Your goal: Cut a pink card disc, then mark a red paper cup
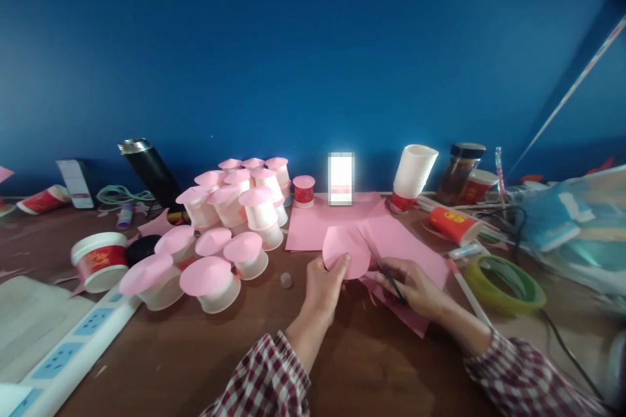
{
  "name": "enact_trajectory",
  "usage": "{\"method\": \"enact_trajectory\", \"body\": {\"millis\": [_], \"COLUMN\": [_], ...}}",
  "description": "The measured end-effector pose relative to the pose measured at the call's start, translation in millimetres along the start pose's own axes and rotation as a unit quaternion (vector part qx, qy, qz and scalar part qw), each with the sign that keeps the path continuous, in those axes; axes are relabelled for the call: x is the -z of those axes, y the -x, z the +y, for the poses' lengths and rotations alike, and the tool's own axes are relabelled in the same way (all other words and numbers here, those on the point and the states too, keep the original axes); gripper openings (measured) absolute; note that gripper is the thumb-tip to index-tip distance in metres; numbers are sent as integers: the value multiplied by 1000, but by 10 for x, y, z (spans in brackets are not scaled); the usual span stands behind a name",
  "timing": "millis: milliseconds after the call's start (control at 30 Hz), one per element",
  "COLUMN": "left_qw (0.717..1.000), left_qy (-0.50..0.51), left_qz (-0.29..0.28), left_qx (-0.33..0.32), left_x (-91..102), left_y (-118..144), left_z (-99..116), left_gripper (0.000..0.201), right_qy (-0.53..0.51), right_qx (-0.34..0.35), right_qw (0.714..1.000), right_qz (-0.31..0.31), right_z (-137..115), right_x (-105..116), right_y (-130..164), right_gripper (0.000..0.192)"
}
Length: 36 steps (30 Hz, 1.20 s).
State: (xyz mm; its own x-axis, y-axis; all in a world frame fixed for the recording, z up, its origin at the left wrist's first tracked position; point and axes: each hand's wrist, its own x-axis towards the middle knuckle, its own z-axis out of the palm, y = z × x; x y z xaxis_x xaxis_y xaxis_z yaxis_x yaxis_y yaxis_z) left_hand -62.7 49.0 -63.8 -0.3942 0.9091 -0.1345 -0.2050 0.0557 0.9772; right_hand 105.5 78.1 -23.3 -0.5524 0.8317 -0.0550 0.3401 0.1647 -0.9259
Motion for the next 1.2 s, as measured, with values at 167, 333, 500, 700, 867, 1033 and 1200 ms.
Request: {"method": "enact_trajectory", "body": {"millis": [167,333,500,700,867,1033,1200], "left_qw": [1000,1000,1000,1000,1000,1000,999], "left_qy": [5,12,9,23,28,24,29], "left_qz": [-7,-8,-2,-4,2,10,6], "left_qx": [-1,-4,-5,-5,-8,-14,-12], "left_x": [-6,-5,-3,0,4,3,7], "left_y": [14,9,1,-5,-19,-19,-16], "left_z": [20,15,13,12,-1,20,21], "left_gripper": [37,38,38,38,39,38,39], "right_qy": [26,44,24,-3,-2,-8,-12], "right_qx": [20,13,-11,-19,-26,-15,-7], "right_qw": [999,999,1000,1000,1000,1000,1000], "right_qz": [15,21,13,9,4,-3,-9], "right_z": [9,27,19,51,69,84,114], "right_x": [11,16,25,23,16,23,25], "right_y": [1,1,3,-5,-3,6,-3], "right_gripper": [44,49,52,53,51,50,44]}}
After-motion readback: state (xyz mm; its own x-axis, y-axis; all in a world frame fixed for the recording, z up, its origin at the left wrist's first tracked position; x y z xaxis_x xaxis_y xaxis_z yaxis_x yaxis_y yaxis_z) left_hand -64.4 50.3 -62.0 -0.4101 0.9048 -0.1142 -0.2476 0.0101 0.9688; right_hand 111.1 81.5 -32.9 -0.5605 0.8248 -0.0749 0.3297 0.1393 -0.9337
